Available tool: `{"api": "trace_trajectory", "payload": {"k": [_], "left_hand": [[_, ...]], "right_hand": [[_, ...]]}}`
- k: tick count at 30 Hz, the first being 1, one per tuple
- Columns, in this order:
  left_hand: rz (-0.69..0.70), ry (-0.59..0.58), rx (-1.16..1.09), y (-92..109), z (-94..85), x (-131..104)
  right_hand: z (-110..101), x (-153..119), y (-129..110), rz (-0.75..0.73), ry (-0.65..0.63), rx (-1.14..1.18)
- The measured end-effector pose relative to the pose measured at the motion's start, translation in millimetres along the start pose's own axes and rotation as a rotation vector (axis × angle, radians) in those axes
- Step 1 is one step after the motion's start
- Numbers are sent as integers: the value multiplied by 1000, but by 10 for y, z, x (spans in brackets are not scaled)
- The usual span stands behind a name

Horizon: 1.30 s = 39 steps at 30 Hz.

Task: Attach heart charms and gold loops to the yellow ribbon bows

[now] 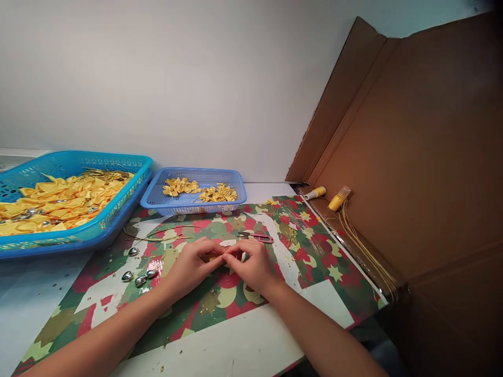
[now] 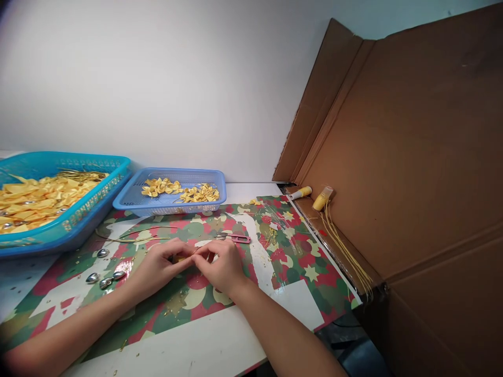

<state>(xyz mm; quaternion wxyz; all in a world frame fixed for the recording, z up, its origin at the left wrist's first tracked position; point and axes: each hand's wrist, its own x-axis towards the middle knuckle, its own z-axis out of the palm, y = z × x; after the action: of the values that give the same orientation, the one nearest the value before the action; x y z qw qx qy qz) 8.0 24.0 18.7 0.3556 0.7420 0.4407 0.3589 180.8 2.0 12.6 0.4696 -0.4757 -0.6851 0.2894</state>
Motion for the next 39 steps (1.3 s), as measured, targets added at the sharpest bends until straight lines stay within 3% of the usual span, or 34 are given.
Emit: {"api": "trace_trajectory", "payload": {"k": [4,10,15,23,30,39], "left_hand": [[8,-22,0,-17,-10,8],[57,-140,-17,-18,-32,28],[97,-229,19,-17,-52,46],[178,-355,102,-25,-82,58],[154,-335,119,-27,-95,83],[50,-415,144,-1,-90,115]], "right_hand": [[-59,65,76,98,-31,124],[-173,152,142,6,-254,61],[-228,171,153,28,-356,25],[-283,181,158,-83,-469,-80],[-268,139,131,-103,-438,-188],[-234,123,72,-194,-347,-286]]}}
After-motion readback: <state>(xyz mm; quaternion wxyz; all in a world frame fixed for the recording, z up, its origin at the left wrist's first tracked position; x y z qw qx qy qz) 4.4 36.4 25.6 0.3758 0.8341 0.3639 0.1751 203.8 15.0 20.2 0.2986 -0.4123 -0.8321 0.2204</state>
